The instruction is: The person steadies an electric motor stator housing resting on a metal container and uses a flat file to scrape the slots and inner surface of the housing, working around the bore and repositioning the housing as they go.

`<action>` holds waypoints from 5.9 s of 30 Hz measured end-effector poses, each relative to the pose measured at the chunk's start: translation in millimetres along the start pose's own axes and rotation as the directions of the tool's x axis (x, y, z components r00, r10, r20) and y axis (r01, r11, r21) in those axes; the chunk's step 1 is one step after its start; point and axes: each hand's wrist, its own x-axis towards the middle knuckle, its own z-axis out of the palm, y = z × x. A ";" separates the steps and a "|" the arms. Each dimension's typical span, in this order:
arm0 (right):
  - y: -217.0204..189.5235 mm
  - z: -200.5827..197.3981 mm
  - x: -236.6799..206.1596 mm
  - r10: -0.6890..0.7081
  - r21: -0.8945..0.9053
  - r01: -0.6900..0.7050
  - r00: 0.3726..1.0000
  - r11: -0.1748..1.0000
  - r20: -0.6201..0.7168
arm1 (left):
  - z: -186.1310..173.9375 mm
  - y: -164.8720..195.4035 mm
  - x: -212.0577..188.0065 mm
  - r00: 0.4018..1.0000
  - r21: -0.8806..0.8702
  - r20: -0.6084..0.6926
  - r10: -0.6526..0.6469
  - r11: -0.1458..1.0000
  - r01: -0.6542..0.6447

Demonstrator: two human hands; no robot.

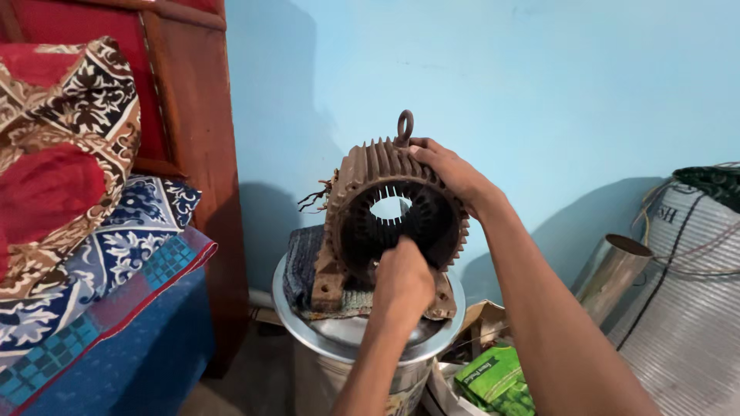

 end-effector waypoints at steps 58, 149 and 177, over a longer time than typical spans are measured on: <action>-4.3 0.5 0.1 0.041 -0.024 -0.041 0.999 0.999 -0.013 | -32.2 18.4 16.6 0.979 0.384 0.090 0.182 0.901 -0.202; -4.2 0.6 -1.7 0.052 0.004 -0.052 0.998 0.999 -0.036 | 30.3 -40.7 25.1 0.949 -0.121 0.196 -0.248 0.954 0.275; -0.3 0.8 -0.7 0.018 0.034 -0.017 1.000 0.999 -0.018 | 8.2 -20.0 13.3 0.998 0.193 0.016 -0.053 0.980 0.049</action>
